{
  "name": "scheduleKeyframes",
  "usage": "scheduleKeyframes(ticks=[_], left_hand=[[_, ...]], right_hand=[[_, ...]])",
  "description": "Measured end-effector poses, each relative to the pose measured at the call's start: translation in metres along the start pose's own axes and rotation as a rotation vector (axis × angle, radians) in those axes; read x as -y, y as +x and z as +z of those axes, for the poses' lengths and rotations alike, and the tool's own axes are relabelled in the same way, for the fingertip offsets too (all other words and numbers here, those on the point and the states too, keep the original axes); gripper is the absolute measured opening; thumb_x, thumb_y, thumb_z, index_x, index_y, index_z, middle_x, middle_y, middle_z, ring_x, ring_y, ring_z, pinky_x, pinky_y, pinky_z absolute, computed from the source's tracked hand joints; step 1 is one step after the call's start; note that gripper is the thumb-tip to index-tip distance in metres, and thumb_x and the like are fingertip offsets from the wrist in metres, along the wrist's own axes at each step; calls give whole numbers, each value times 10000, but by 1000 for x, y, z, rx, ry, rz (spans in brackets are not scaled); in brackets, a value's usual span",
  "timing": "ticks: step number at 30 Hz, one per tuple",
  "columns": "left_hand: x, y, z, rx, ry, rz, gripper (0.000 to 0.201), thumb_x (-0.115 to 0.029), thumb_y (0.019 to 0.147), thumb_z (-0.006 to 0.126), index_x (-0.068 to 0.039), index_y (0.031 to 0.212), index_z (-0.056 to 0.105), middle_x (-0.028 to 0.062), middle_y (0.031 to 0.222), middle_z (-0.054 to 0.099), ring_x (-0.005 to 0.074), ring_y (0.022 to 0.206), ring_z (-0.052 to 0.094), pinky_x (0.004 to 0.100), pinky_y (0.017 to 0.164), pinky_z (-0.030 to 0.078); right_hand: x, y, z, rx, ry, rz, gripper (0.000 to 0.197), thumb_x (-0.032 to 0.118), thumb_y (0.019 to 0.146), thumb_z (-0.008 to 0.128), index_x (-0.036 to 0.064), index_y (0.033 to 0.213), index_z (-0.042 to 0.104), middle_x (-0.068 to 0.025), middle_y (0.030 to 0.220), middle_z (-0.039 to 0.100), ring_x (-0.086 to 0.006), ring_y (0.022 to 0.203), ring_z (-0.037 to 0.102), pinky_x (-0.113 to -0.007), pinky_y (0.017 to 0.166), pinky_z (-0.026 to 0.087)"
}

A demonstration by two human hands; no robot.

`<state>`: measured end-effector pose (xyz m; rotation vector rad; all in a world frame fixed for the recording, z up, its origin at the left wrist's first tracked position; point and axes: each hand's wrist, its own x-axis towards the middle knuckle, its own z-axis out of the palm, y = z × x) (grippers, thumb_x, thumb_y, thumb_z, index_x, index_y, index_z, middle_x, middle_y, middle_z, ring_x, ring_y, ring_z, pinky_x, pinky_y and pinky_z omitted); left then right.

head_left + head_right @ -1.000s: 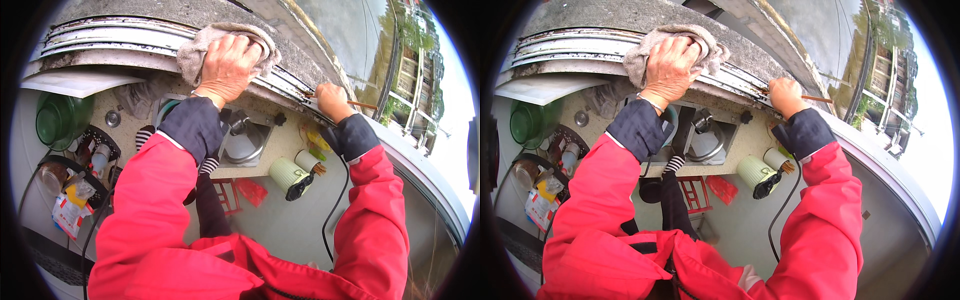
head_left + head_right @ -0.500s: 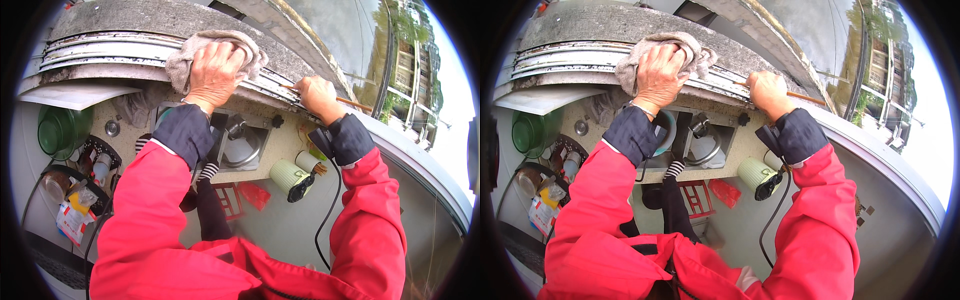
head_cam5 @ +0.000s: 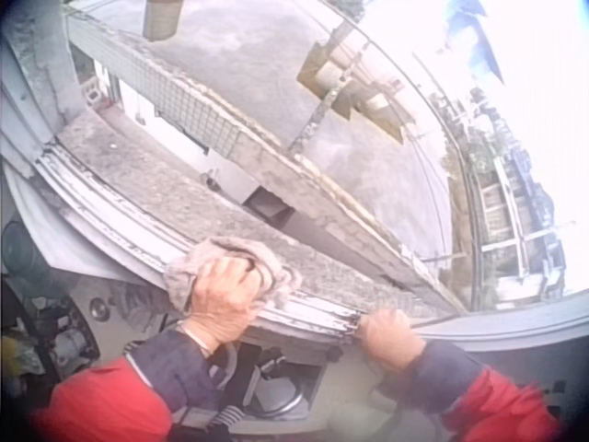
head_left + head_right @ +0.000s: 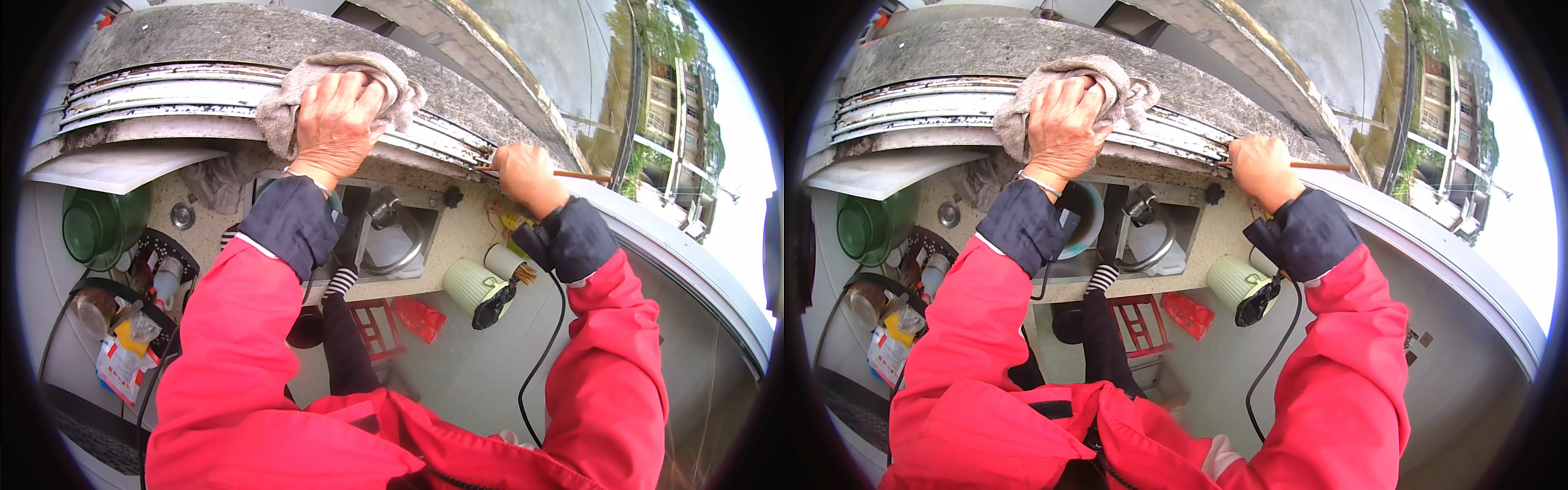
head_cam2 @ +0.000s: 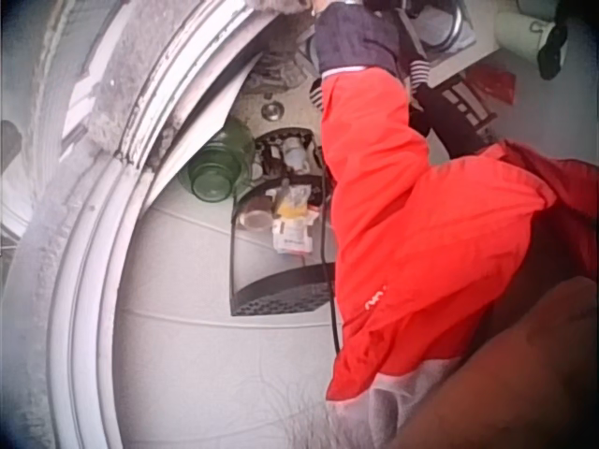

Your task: The person uses a cloth and a small stick to scrub and wipe a window frame and sill. They repeatedly rub the frame, occasionally dip the cloth into a basin of water, and continue cleaning the same area.

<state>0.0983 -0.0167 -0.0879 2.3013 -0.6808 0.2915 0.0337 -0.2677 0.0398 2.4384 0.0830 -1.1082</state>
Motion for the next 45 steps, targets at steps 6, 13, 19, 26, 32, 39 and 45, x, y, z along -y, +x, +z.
scheduleKeyframes(ticks=[6, 13, 19, 26, 32, 39, 45], left_hand=[[-3, 0, 2, -22, -6, -14, 542, -230, 567, 820, -144, 1063, 622, 21, 1060, 582, 241, 1020, 549, 405, 857, 423], [1, -1, 2, -37, -10, 15, 535, -286, 580, 819, -173, 1064, 620, 2, 1018, 568, 231, 995, 539, 395, 834, 421], [-1, 0, 0, -2, -3, -18, 564, -241, 558, 830, -151, 1073, 620, 9, 1047, 577, 233, 1005, 544, 395, 843, 423], [-2, 1, -4, 18, -16, -16, 541, -260, 595, 826, -154, 1075, 600, 27, 995, 542, 241, 994, 522, 399, 841, 412], [-2, 0, -3, 9, 31, 1, 559, -266, 608, 821, -131, 1098, 588, 45, 1069, 558, 262, 1028, 528, 409, 877, 411], [-1, 0, 0, 55, 79, -12, 569, -256, 655, 792, -38, 1141, 593, 111, 1166, 608, 311, 1096, 546, 433, 945, 430], [3, 6, 0, 16, 33, -11, 478, -258, 680, 755, -47, 1079, 600, 116, 1054, 620, 312, 1026, 558, 417, 883, 456]], right_hand=[[15, -14, 18, -222, 85, 46, 156, 122, 822, 560, 89, 825, 713, -152, 810, 685, -319, 807, 691, -433, 700, 534], [27, -9, 8, -100, 51, 71, 142, 87, 804, 571, 23, 816, 697, -174, 822, 682, -343, 782, 683, -443, 683, 535], [57, -18, 5, -387, 162, 92, 120, 99, 790, 576, 55, 773, 687, -153, 731, 672, -312, 711, 682, -429, 635, 540], [108, 4, -5, -738, 501, -37, 268, 119, 797, 602, 203, 997, 760, -139, 689, 660, -319, 658, 662, -405, 625, 541], [75, -23, 11, -668, 619, 61, 217, 148, 840, 592, 172, 971, 763, -141, 711, 669, -323, 676, 662, -415, 620, 529], [62, -59, 36, -626, 855, 261, 220, 186, 880, 597, 190, 1045, 743, -161, 767, 668, -365, 734, 651, -447, 657, 518], [57, -92, 61, -591, 1066, 429, 256, 172, 892, 596, 187, 1118, 716, -183, 855, 684, -385, 813, 657, -450, 728, 525]])
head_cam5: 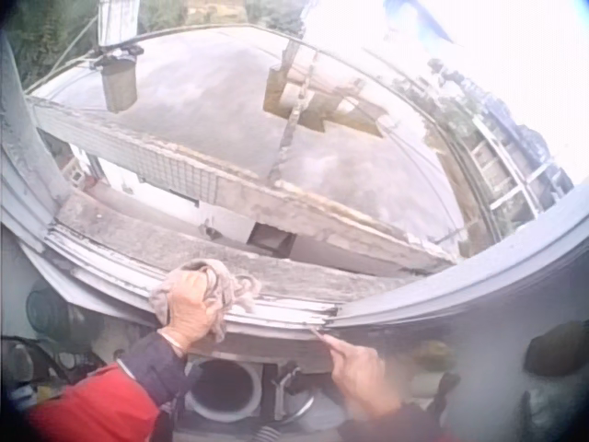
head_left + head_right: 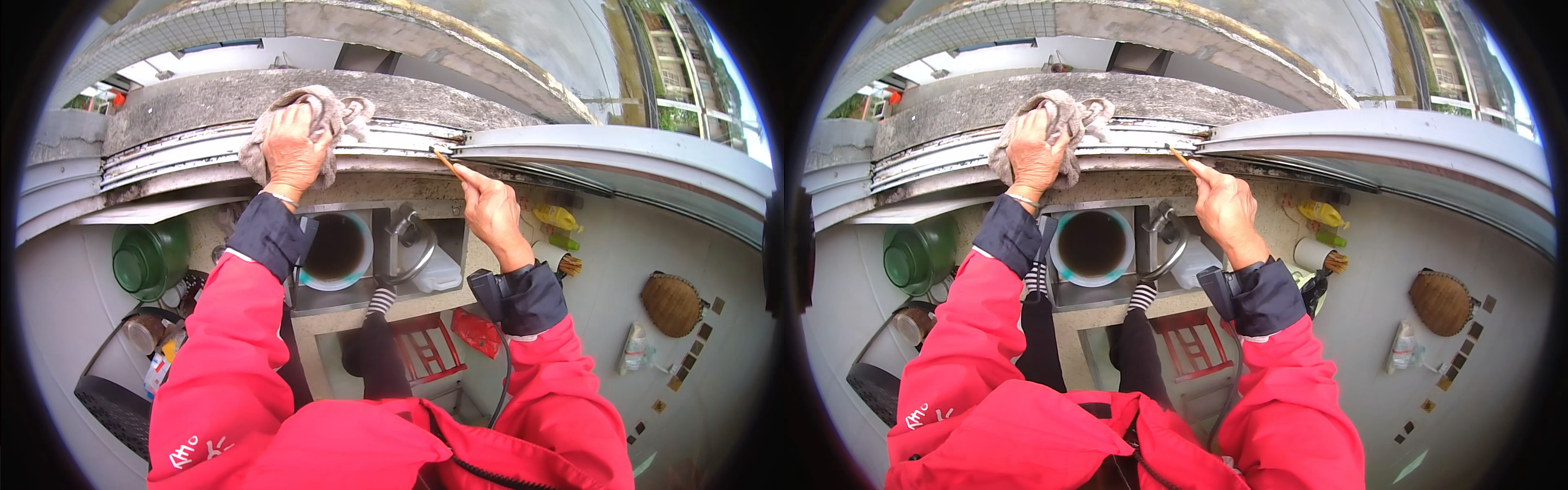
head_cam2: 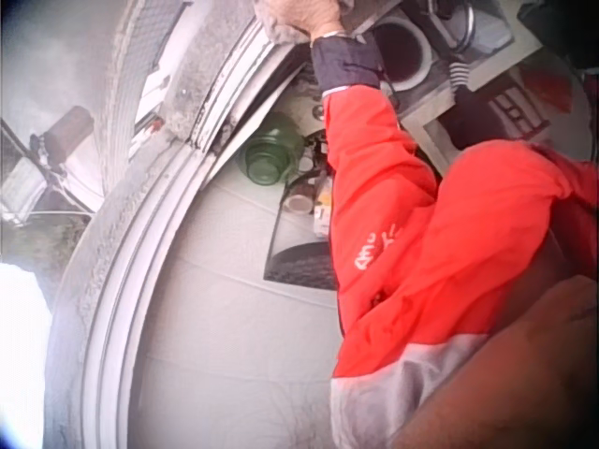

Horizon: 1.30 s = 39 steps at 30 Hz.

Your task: The person uses a cloth and a small stick to scrub and wipe a window frame and sill. They repeatedly rub the frame, occasionally dip the cloth into a basin of water, and continue cleaning the same area.

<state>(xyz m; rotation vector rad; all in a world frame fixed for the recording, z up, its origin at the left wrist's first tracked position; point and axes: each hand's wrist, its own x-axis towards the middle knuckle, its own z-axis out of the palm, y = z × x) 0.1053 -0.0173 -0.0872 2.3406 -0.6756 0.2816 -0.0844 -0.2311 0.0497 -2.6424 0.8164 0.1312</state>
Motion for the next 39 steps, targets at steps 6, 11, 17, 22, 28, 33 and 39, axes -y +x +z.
scheduleKeyframes(ticks=[6, 11, 17, 22, 28, 33, 39], left_hand=[[4, 11, -12, -13, -410, -178, 319, -165, 772, 685, 0, 1037, 616, 171, 978, 605, 356, 923, 574, 396, 806, 478], [17, 6, -29, 31, -40, -31, 317, -185, 768, 705, -15, 1017, 607, 149, 947, 590, 348, 918, 560, 427, 807, 470], [29, 4, -22, -13, 88, -19, 329, -242, 768, 711, -25, 990, 604, 149, 961, 588, 352, 928, 557, 437, 811, 470], [33, 4, -13, -95, 113, 3, 281, -274, 786, 682, -38, 910, 594, 141, 904, 577, 351, 887, 565, 441, 765, 476], [36, 1, -11, -120, 167, 20, 349, -326, 790, 693, -32, 952, 600, 139, 926, 586, 344, 897, 577, 439, 748, 489], [43, -3, -5, -130, 161, 8, 392, -365, 807, 689, -36, 1001, 600, 119, 956, 612, 334, 928, 601, 434, 741, 505], [71, -6, 4, -83, 297, 0, 513, -401, 832, 663, 21, 1118, 605, 222, 1093, 631, 396, 1029, 591, 453, 874, 484]], right_hand=[[-5, -14, 14, -85, 237, 43, 272, 95, 914, 590, 99, 1166, 689, -166, 936, 714, -234, 807, 709, -324, 719, 525], [-4, -33, 35, -105, 453, 40, 306, 29, 931, 571, 87, 1214, 671, -4, 631, 555, -51, 567, 493, -246, 534, 440], [6, -39, 52, -151, 568, 19, 330, 21, 940, 557, 80, 1252, 646, 28, 646, 525, -40, 568, 479, -225, 518, 417], [-4, -77, 65, -86, 560, 10, 318, 14, 906, 576, 82, 1205, 663, -111, 751, 633, -167, 607, 594, -288, 574, 468], [-5, -138, 125, 60, 616, 94, 287, 28, 894, 595, 36, 1175, 657, -193, 903, 698, -299, 771, 700, -333, 691, 541], [-8, -183, 167, 77, 649, 97, 277, 40, 916, 577, -5, 1182, 640, -172, 911, 708, -228, 745, 691, -305, 689, 532], [-37, -201, 140, -83, 716, 221, 285, 29, 918, 570, -17, 1192, 635, -100, 735, 651, -136, 617, 614, -269, 611, 504]])
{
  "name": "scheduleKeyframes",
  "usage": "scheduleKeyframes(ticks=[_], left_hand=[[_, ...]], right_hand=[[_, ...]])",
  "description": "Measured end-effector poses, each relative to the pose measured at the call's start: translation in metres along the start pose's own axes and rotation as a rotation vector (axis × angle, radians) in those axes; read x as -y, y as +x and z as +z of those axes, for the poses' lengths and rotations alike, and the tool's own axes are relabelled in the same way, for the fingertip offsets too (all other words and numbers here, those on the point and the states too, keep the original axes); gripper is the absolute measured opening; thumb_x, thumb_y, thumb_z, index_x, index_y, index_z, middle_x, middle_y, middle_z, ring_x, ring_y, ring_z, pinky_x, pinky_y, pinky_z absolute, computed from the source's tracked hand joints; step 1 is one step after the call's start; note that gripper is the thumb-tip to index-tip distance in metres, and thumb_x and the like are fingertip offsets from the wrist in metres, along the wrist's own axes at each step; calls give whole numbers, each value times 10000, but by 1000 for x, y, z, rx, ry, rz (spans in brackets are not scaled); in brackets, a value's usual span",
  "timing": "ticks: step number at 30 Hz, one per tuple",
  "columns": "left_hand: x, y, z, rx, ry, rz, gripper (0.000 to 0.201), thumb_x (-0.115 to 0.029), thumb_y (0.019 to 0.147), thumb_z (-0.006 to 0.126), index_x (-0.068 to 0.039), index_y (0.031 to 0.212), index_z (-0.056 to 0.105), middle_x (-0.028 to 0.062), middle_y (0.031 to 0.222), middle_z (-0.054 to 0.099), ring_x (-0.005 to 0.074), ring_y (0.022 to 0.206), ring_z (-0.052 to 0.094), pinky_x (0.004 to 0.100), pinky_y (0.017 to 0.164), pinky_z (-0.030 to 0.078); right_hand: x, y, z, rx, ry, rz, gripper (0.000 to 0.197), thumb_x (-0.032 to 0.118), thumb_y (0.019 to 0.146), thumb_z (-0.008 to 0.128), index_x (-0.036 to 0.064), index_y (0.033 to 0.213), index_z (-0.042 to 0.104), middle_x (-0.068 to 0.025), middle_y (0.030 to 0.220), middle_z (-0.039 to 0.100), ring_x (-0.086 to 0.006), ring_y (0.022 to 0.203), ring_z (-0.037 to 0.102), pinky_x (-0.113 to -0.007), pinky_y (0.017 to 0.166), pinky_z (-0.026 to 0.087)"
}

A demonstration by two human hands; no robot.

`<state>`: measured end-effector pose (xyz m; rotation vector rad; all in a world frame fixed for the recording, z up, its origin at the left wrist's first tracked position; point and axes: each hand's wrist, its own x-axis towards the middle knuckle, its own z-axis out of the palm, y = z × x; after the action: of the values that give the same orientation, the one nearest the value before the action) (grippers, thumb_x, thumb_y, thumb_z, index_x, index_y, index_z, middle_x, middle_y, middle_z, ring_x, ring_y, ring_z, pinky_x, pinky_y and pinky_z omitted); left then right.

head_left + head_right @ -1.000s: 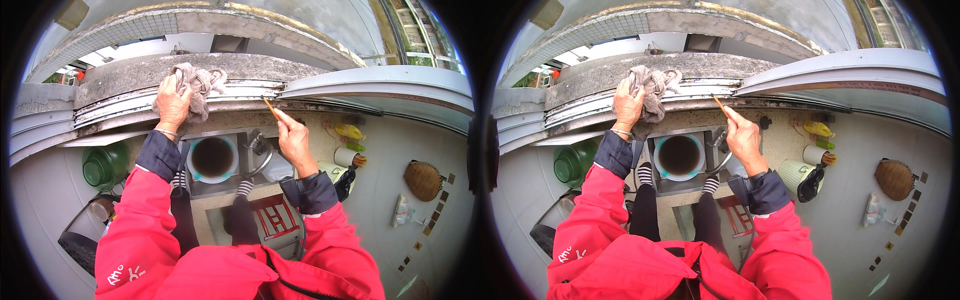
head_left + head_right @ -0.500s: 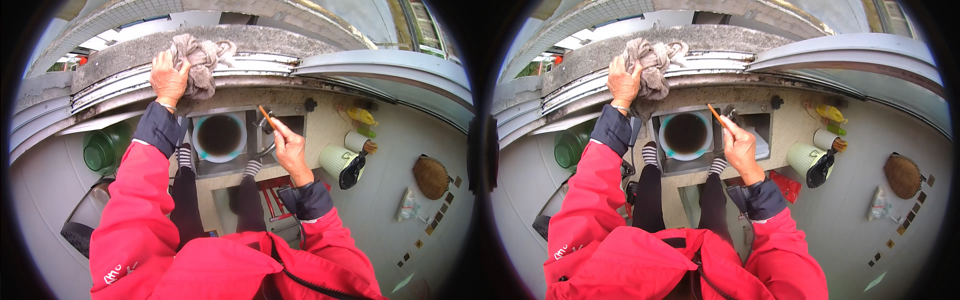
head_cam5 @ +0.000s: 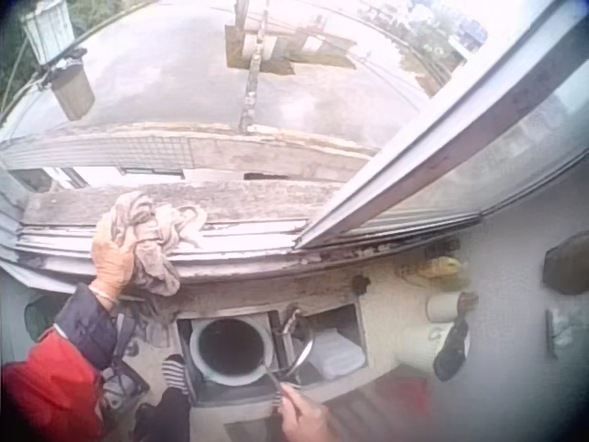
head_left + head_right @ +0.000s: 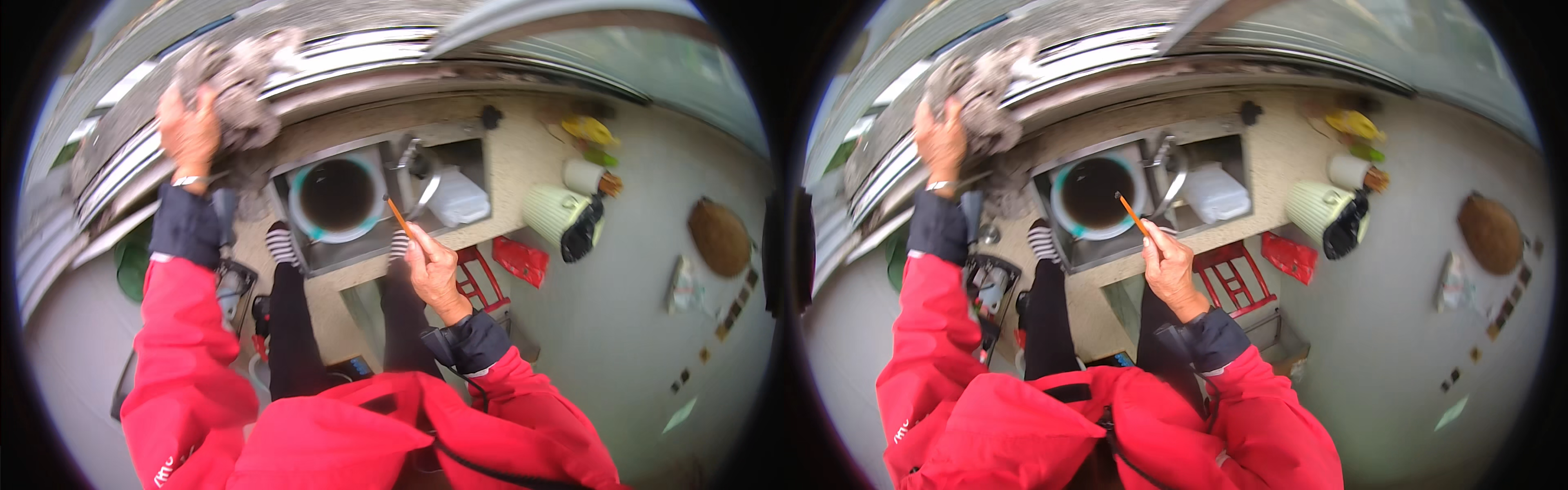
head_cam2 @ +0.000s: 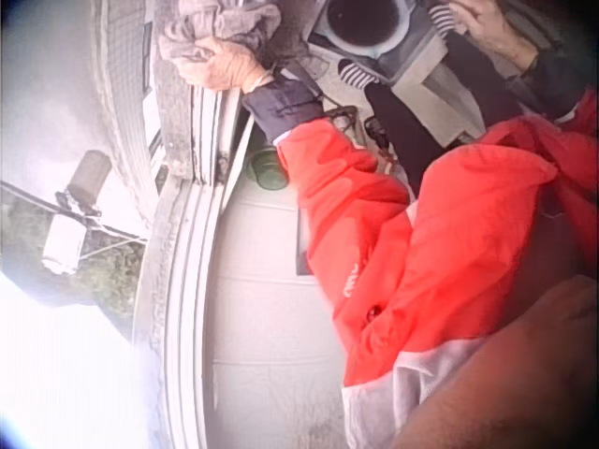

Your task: The person uses a cloth and a small stick to scrub and wipe a window frame and sill. They repeatedly rub the frame, occasionally dip the cloth into a basin of water, and continue cleaning the same area.

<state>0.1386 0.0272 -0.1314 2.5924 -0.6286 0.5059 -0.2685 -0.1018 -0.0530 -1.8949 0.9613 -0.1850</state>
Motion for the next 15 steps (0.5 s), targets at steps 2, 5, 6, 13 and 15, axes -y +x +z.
scheduleKeyframes(ticks=[2, 5, 6, 13, 15], left_hand=[[13, 0, 8, 35, 78, 12, 628, -445, 883, 607, 71, 1235, 557, 276, 1217, 591, 418, 1127, 563, 440, 979, 435], [37, 4, 18, 75, 28, -73, 704, -501, 891, 601, 77, 1285, 526, 287, 1261, 571, 422, 1158, 551, 423, 1001, 424], [45, 6, 22, 85, 25, -107, 690, -501, 901, 591, 63, 1293, 528, 282, 1258, 578, 422, 1157, 556, 419, 997, 428], [112, 31, 35, 78, 136, 44, 738, -564, 897, 563, 13, 1354, 503, 250, 1288, 576, 394, 1184, 550, 409, 994, 424], [131, 42, 33, 58, 259, 185, 724, -567, 895, 568, 5, 1337, 527, 242, 1274, 589, 394, 1156, 568, 416, 975, 436]], right_hand=[[-12, -3, -33, -158, 21, 78, 293, 5, 901, 586, 10, 1190, 638, -96, 737, 636, -154, 618, 619, -282, 599, 498], [-51, -14, -102, -454, -38, 176, 342, 33, 906, 558, -14, 1242, 603, -97, 761, 658, -141, 668, 624, -288, 659, 515], [-68, -18, -128, -567, -81, 164, 349, 42, 910, 530, -17, 1246, 602, -101, 757, 660, -157, 686, 627, -302, 674, 519], [-190, -62, -299, -887, -192, 291, 481, -22, 945, 464, 25, 1423, 432, -48, 813, 643, -68, 557, 555, -229, 550, 503], [-222, -68, -329, -1006, -249, 230, 487, -25, 938, 470, 27, 1422, 433, -55, 805, 642, -77, 555, 574, -248, 550, 514]])
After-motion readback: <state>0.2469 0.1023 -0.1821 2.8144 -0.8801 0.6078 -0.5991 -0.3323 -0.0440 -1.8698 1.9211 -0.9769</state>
